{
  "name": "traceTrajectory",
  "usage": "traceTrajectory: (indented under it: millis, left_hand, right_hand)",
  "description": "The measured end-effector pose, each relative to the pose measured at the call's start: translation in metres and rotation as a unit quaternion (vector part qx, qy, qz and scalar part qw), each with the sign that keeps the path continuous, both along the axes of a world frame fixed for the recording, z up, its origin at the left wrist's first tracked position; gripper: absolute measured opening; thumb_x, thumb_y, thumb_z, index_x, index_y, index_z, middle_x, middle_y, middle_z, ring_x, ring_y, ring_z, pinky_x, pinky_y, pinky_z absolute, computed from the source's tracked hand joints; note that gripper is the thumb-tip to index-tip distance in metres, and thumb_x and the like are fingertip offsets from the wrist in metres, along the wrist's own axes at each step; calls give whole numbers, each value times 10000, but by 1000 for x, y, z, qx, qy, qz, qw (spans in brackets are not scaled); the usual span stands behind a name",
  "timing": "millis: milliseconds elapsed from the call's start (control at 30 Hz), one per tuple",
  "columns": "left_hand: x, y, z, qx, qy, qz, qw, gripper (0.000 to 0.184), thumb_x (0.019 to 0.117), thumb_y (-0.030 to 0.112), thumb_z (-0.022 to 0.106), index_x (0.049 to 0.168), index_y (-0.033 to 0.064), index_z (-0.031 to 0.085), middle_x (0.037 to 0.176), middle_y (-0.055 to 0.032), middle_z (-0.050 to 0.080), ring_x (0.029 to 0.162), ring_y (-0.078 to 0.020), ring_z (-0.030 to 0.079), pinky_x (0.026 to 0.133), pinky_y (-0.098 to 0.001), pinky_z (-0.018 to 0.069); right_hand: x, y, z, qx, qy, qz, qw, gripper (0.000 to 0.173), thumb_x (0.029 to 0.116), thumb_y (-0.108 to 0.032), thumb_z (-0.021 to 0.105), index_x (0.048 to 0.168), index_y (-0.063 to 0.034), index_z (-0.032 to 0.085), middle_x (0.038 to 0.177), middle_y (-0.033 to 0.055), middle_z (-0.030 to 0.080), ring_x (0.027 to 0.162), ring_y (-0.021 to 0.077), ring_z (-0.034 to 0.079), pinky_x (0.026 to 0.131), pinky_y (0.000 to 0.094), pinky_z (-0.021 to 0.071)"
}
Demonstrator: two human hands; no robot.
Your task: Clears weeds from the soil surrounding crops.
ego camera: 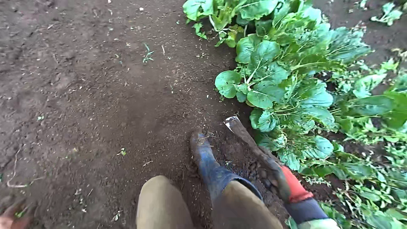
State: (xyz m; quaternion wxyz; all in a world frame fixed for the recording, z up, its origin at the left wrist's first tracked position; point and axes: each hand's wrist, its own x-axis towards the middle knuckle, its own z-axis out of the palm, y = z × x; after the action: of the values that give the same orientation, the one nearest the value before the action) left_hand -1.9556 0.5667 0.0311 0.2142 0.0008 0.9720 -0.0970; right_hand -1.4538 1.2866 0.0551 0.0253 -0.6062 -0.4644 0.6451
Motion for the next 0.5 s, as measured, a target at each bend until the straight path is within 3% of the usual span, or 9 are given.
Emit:
traceTrajectory:
  millis: [100,200,233,267,300,333,400,467,500]
  left_hand:
    - [5,114,-27,106,30,-87,990,512,964,459,649,1365,142,643,1431,-247,568,1285,-506,555,1012,-747,443]
    - [31,281,-51,163,-65,-139,975,648,884,480,765,1458,246,577,1452,-235,557,1235,-503,593,965,-745,475]
    - [43,323,-57,157,-105,-160,969,775,827,498,819,1509,292,514,1517,-247,484,1233,-515,590,945,-733,494]
    - [58,354,-63,144,-135,-193,961,871,777,515,855,1536,331,468,1582,-265,384,1220,-532,590,908,-718,524]
    - [70,375,-71,135,-151,-235,951,920,743,527,877,1542,370,449,1628,-250,312,1242,-529,576,889,-699,544]
    - [79,385,-77,126,-159,-280,938,919,738,513,884,1539,406,446,1667,-198,267,1305,-523,524,890,-696,541]
    - [90,384,-89,93,-178,-367,908,782,834,409,825,1520,463,453,1687,-97,278,1375,-516,457,825,-699,553]
    - [90,376,-99,72,-204,-408,887,665,907,173,735,1481,427,515,1613,-117,408,1391,-502,446,847,-674,557]
    - [86,370,-98,70,-206,-407,887,614,921,83,697,1443,377,565,1559,-144,472,1385,-487,465,887,-656,554]
  right_hand:
    - [-92,31,-32,37,25,30,999,529,1082,-441,438,1585,-297,358,839,25,620,495,102,490,421,284,452]
    - [-198,58,-47,122,-108,56,985,445,1085,-446,471,1401,-145,562,824,79,672,586,174,618,525,357,544]
    - [-207,60,-47,174,-154,108,967,440,1081,-418,494,1392,-123,592,940,110,710,737,214,687,664,415,590]
    - [-199,59,-45,217,-186,168,944,472,1064,-411,520,1442,-135,583,1137,171,723,984,304,712,877,531,568]
    - [-182,54,-40,254,-191,201,927,506,1050,-406,544,1487,-152,552,1247,218,697,1125,387,682,980,624,508]
    - [-165,45,-35,269,-177,197,926,515,1043,-387,562,1502,-155,539,1272,231,686,1146,407,673,993,656,492]
    - [-127,15,-30,232,-142,101,957,469,1043,-352,559,1465,-148,576,1104,160,735,902,286,720,807,548,583]
    - [-110,-6,-40,116,-65,-27,991,400,1096,-401,436,1388,-164,570,755,43,649,523,144,592,463,357,536]
    - [-115,-10,-43,58,-29,-62,996,361,1105,-449,383,1235,-163,562,632,-2,602,426,109,547,374,305,498]
